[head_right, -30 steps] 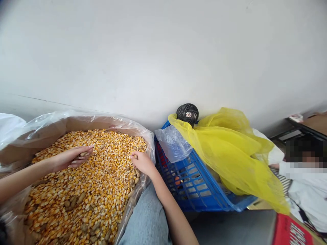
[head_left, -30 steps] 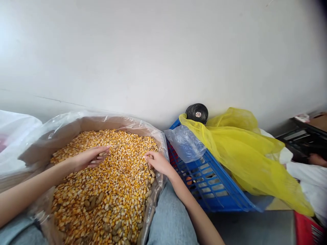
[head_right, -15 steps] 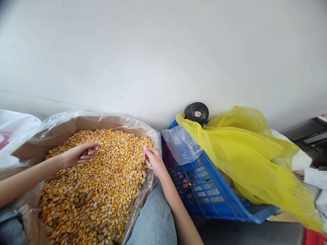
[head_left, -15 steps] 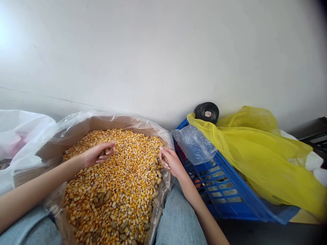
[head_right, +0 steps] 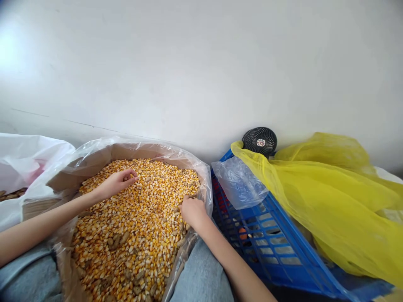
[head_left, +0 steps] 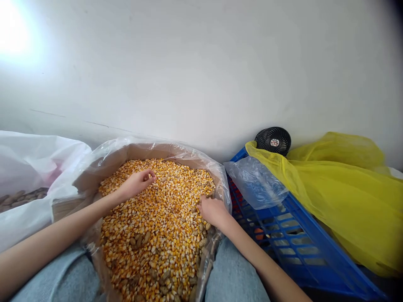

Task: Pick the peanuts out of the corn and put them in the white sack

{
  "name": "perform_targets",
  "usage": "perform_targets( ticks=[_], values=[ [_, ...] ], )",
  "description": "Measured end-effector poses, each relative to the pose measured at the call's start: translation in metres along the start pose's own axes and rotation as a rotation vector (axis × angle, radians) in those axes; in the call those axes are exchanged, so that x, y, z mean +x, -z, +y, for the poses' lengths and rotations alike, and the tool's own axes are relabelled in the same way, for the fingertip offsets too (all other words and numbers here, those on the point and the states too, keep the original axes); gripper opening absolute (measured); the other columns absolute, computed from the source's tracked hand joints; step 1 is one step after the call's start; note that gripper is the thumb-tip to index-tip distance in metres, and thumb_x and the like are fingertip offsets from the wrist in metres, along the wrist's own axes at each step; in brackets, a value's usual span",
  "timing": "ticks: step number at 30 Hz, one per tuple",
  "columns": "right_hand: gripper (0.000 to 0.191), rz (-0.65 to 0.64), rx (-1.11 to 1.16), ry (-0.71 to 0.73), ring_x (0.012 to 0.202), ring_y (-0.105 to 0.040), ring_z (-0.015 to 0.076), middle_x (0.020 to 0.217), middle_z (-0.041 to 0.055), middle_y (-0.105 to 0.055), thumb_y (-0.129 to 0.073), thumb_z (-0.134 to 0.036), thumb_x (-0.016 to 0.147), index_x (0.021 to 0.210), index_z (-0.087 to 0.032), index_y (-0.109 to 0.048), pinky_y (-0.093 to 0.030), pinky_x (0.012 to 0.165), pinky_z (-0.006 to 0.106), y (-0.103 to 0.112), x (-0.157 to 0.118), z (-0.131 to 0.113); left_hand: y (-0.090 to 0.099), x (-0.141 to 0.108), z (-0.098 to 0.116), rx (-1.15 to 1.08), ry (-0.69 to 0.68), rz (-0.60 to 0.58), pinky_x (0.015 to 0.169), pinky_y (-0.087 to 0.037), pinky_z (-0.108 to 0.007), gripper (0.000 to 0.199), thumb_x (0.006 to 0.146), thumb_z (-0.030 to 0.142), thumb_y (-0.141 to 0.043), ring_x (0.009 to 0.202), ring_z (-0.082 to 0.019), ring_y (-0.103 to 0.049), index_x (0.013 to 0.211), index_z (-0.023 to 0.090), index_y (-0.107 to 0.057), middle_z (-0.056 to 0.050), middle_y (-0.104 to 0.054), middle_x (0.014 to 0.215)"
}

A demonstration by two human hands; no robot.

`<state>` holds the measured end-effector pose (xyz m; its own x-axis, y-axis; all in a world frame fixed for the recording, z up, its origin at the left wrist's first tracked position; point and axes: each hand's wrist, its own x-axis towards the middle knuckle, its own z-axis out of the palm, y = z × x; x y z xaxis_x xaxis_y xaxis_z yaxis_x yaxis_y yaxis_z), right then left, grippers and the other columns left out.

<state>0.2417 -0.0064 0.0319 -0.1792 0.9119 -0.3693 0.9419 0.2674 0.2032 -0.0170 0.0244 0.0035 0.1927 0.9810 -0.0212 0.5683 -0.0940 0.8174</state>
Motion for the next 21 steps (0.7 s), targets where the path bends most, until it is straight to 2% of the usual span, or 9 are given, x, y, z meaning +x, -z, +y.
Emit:
perform_targets(
  ticks=[2, 5, 7, 9, 12, 15, 17, 19, 21],
  values=[
    [0.036, 0.008, 0.021, 0.026, 0.08, -0.06, 0.0267, 0.086, 0.0201, -0.062, -0.032, -0.027, 0.082, 0.103, -0.005, -0.05, -0.043, 0.065, 0.035, -0.003, -0.001, -0.001, -0.002, 0.006, 0.006, 0.27, -0.059, 0.048, 0.047, -0.028, -0.021, 0.03, 0.074, 0.047, -0.04, 0.05, -0.013, -0.045, 0.086, 0.021, -0.05, 0.002, -0.048, 0.054],
    [0.035, 0.012, 0.06, 0.04, 0.079, -0.059, 0.0257, 0.086, 0.0191, -0.062, -0.032, -0.024, 0.081, 0.106, -0.006, -0.049, -0.042, 0.065, 0.033, -0.006, -0.001, 0.001, -0.014, 0.021, 0.018, 0.533, -0.07, -0.018, 0.052, -0.032, -0.024, 0.034, 0.076, 0.046, -0.037, 0.058, -0.018, -0.052, 0.096, 0.021, -0.048, -0.003, -0.055, 0.061],
    [0.036, 0.024, 0.142, 0.043, 0.078, -0.059, 0.0238, 0.086, 0.0165, -0.062, -0.036, -0.024, 0.079, 0.109, -0.009, -0.049, -0.041, 0.065, 0.031, -0.005, 0.0, 0.004, -0.023, 0.032, 0.021, 0.584, -0.076, -0.084, 0.055, -0.034, -0.026, 0.031, 0.076, 0.044, -0.038, 0.063, -0.02, -0.054, 0.091, 0.019, -0.05, -0.006, -0.057, 0.065],
    [0.037, 0.053, 0.339, 0.054, 0.072, -0.058, 0.0197, 0.079, 0.011, -0.062, -0.039, -0.025, 0.077, 0.11, -0.013, -0.049, -0.04, 0.061, 0.028, -0.003, 0.001, 0.01, -0.029, 0.04, 0.018, 0.531, -0.082, -0.104, 0.057, -0.035, -0.026, 0.027, 0.076, 0.041, -0.04, 0.064, -0.019, -0.054, 0.082, 0.018, -0.052, -0.006, -0.057, 0.065],
    [0.03, 0.078, 0.93, 0.053, 0.045, -0.046, 0.0092, 0.058, 0.0003, -0.055, -0.039, -0.029, 0.077, 0.102, -0.017, -0.052, -0.034, 0.044, 0.02, 0.001, 0.003, 0.02, -0.026, 0.04, 0.007, 0.208, -0.079, -0.074, 0.051, -0.033, -0.022, 0.026, 0.073, 0.043, -0.045, 0.055, -0.014, -0.049, 0.075, 0.018, -0.052, -0.001, -0.052, 0.058],
    [0.019, 0.034, 1.676, 0.051, 0.032, -0.022, 0.0025, 0.052, -0.0057, -0.043, -0.041, -0.034, 0.075, 0.083, -0.018, -0.05, -0.016, 0.03, 0.015, 0.003, 0.008, 0.03, -0.013, 0.034, 0.001, -0.393, 0.024, -0.083, 0.038, -0.024, -0.017, 0.029, 0.071, 0.046, -0.049, 0.039, -0.006, -0.034, 0.073, 0.018, -0.046, 0.006, -0.037, 0.049],
    [0.015, -0.037, 2.017, 0.081, 0.032, -0.017, 0.0014, 0.053, -0.0067, -0.039, -0.045, -0.033, 0.072, 0.072, -0.018, -0.044, -0.008, 0.029, 0.014, 0.003, 0.011, 0.036, -0.005, 0.033, 0.002, -0.8, 0.122, -0.095, 0.032, -0.017, -0.015, 0.03, 0.072, 0.045, -0.05, 0.034, -0.003, -0.024, 0.067, 0.017, -0.04, 0.008, -0.03, 0.048],
    [0.017, -0.083, 2.142, 0.112, 0.034, -0.018, 0.0013, 0.055, -0.0062, -0.039, -0.048, -0.032, 0.07, 0.066, -0.018, -0.04, -0.007, 0.029, 0.014, 0.004, 0.013, 0.038, -0.001, 0.034, 0.005, -1.105, 0.193, -0.098, 0.029, -0.014, -0.013, 0.031, 0.073, 0.041, -0.051, 0.032, -0.001, -0.021, 0.062, 0.017, -0.035, 0.008, -0.028, 0.048],
    [0.017, -0.016, 2.06, 0.107, 0.034, -0.019, 0.0017, 0.058, -0.0053, -0.042, -0.048, -0.034, 0.071, 0.067, -0.018, -0.042, -0.008, 0.029, 0.014, 0.005, 0.013, 0.036, 0.0, 0.035, 0.007, -1.293, 0.262, -0.119, 0.027, -0.014, -0.013, 0.029, 0.075, 0.036, -0.05, 0.031, -0.001, -0.021, 0.06, 0.017, -0.033, 0.008, -0.028, 0.048]
  ],
)
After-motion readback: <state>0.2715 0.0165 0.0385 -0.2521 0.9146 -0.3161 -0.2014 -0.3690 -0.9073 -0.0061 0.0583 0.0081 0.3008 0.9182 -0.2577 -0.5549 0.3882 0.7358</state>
